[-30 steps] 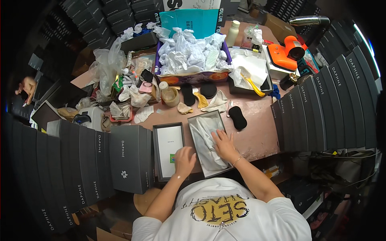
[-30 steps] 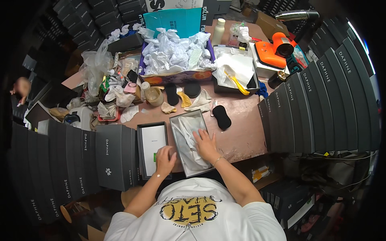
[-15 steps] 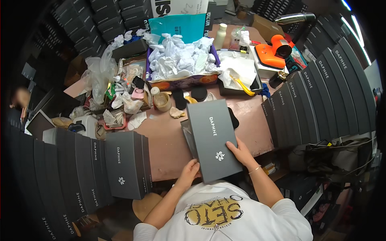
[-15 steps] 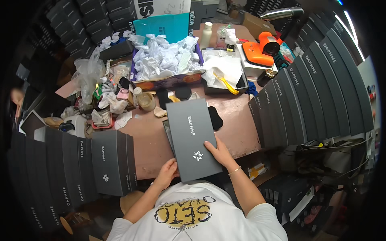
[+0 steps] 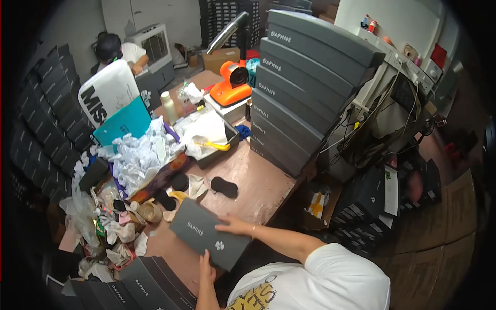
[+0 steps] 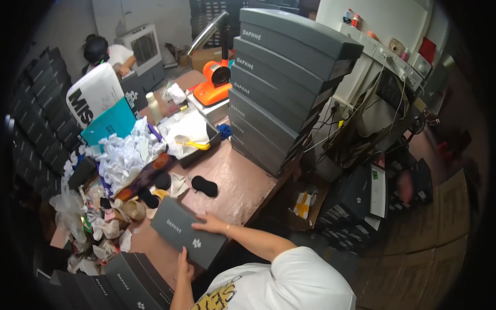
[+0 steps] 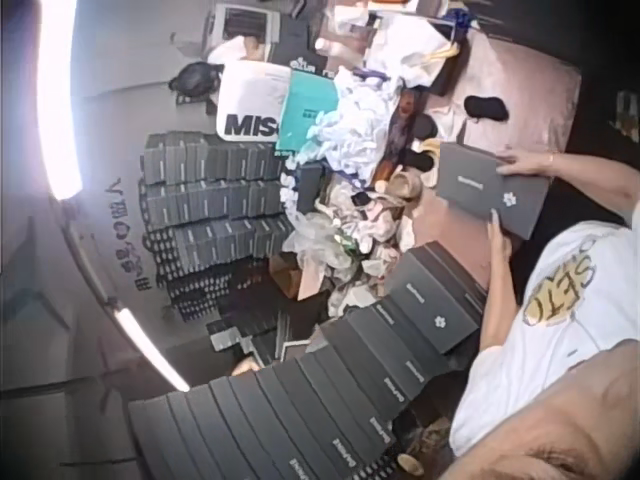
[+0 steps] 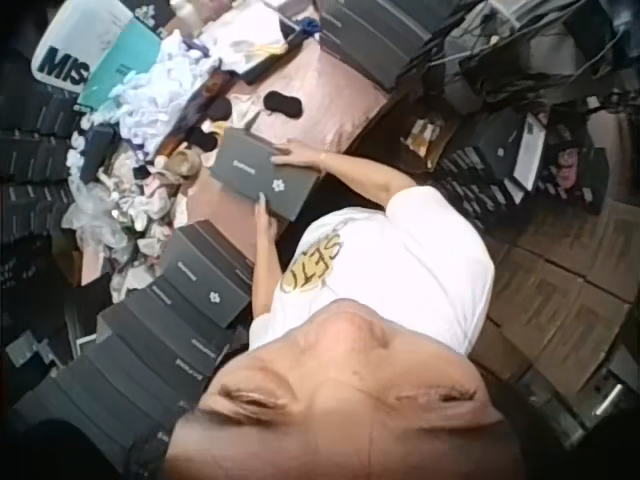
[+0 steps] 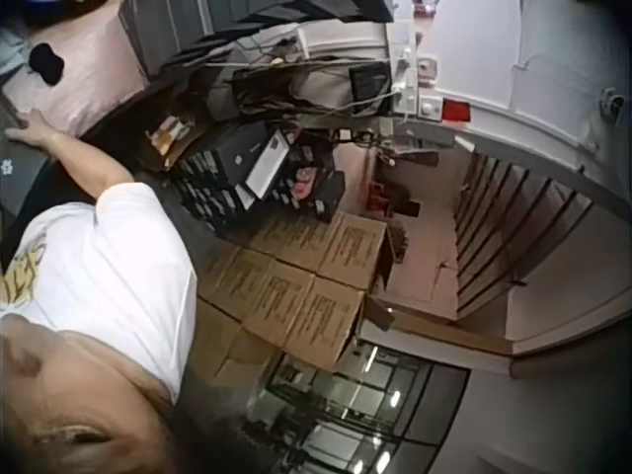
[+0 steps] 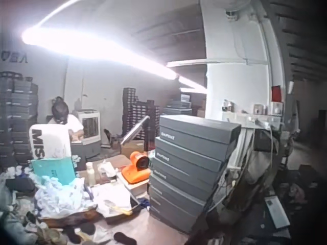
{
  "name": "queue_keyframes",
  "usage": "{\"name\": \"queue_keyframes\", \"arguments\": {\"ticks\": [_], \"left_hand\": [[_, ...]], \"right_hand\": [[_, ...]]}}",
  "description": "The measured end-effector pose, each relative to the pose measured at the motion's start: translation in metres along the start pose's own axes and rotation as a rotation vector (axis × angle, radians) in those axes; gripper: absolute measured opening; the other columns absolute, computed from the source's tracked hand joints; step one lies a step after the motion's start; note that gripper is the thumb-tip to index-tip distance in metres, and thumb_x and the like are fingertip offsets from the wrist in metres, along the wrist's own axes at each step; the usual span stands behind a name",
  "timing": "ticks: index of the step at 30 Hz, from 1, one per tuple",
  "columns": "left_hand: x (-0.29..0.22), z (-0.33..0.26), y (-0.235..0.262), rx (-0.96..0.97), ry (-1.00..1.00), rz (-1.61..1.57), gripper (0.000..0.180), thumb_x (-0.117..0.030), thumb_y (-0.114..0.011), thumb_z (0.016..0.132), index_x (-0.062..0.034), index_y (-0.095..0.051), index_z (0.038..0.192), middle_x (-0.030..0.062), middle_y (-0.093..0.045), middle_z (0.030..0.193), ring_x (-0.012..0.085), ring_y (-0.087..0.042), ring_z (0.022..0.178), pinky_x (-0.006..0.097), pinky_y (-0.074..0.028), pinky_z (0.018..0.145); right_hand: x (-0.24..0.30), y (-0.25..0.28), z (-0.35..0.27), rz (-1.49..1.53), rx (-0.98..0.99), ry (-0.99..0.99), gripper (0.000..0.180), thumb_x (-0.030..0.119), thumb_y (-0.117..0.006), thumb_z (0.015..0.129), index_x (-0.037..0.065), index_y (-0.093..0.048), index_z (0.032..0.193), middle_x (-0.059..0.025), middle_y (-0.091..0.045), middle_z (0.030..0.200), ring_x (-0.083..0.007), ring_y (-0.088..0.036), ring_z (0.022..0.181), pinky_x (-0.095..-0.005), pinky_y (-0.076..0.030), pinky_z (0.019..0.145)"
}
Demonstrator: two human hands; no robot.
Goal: Packing finished high-heel shoes into boxes with protective wrapping.
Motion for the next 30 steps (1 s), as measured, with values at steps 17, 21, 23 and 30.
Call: {"name": "queue_keyframes", "arguments": {"ticks": [17, 21, 23, 30], "left_hand": [[-0.436, -0.192, -0.52, 0.796, -0.98, 0.059, 0.076, -0.056, -0.048, 0.09, -0.0055, -0.029, 0.143, 0.0167, -0.028, 0.148, 0.0295, -0.033, 0.134, 0.044, -0.029, 0.108], [-0.387, -0.209, -0.576, 0.792, -0.932, 0.51, 0.093, -0.067, -0.04, 0.088, -0.0004, -0.013, 0.147, 0.0231, -0.018, 0.151, 0.0312, -0.025, 0.138, 0.042, -0.021, 0.111], [-0.363, -0.186, -0.578, 0.821, -1.103, 0.745, 0.06, -0.041, -0.032, 0.101, -0.0032, -0.022, 0.146, 0.0161, -0.014, 0.154, 0.0251, -0.024, 0.139, 0.038, -0.019, 0.114], [-0.219, -0.183, -0.351, 1.218, -0.819, 1.275, 0.061, -0.038, -0.06, 0.09, -0.0051, -0.04, 0.139, 0.0214, -0.042, 0.139, 0.0344, -0.044, 0.127, 0.039, -0.037, 0.104]], "right_hand": [[0.273, 0.545, -0.289, 0.3, -0.683, 1.259, 0.061, 0.033, -0.071, 0.083, 0.003, -0.048, 0.13, -0.0092, -0.059, 0.119, -0.018, -0.054, 0.113, -0.0341, -0.04, 0.1], [0.222, 0.654, -0.263, 0.387, -0.651, 0.922, 0.059, 0.049, -0.056, 0.09, 0.004, -0.049, 0.129, -0.0062, -0.06, 0.114, -0.0134, -0.055, 0.108, -0.0274, -0.04, 0.096], [0.189, 0.671, -0.251, 0.39, -0.748, 0.837, 0.065, 0.055, -0.044, 0.093, 0.007, -0.043, 0.137, -0.006, -0.053, 0.128, -0.0151, -0.05, 0.116, -0.0318, -0.037, 0.099], [0.139, 0.488, -0.256, 0.589, -1.077, 1.248, 0.032, 0.031, -0.042, 0.098, 0.005, -0.055, 0.11, -0.0069, -0.059, 0.087, -0.0159, -0.057, 0.082, -0.031, -0.045, 0.08]]}}
Point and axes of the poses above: each hand's wrist, its own z-axis towards the middle knuckle, its own y-axis out of the back of the hand, x = y × z, the point moved 5 cm from there along z, towards the middle knuckle
